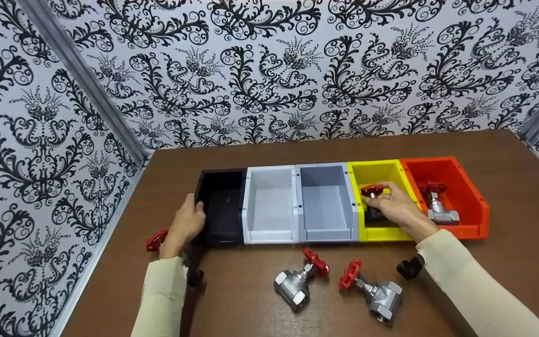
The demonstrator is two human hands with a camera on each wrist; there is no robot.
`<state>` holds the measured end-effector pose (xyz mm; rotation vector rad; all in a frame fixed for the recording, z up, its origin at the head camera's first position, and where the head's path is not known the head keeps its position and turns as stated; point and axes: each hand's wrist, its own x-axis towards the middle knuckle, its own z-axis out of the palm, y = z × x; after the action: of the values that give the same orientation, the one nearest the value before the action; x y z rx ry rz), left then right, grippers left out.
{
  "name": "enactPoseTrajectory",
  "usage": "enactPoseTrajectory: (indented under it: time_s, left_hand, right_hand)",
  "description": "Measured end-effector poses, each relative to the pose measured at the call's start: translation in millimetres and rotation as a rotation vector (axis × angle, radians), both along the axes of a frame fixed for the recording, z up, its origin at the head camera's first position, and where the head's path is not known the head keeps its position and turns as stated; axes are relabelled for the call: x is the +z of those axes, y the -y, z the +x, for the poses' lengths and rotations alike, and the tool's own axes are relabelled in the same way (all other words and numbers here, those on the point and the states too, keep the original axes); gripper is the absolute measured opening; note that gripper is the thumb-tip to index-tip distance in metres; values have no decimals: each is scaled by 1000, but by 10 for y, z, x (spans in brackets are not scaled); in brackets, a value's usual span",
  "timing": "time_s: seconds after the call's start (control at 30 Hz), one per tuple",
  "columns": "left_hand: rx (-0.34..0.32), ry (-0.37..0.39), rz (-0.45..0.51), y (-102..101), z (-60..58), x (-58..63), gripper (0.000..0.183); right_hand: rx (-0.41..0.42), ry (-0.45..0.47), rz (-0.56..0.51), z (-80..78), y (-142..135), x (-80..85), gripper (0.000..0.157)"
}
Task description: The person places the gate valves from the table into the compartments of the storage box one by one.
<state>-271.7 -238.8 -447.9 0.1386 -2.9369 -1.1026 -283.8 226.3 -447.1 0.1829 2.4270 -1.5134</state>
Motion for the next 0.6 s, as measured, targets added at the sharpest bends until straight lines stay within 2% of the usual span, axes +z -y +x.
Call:
enactPoseTrajectory:
  time_s: [0.17, 0.6]
  left_hand:
    - [-4, 23, 2, 6, -7, 0, 44]
    - [-5, 18, 13, 12, -1, 6, 43]
  right_hand:
    - [-5, 0, 12, -14, 6, -8, 76]
    - [-17, 11, -18, -9, 30, -17, 70]
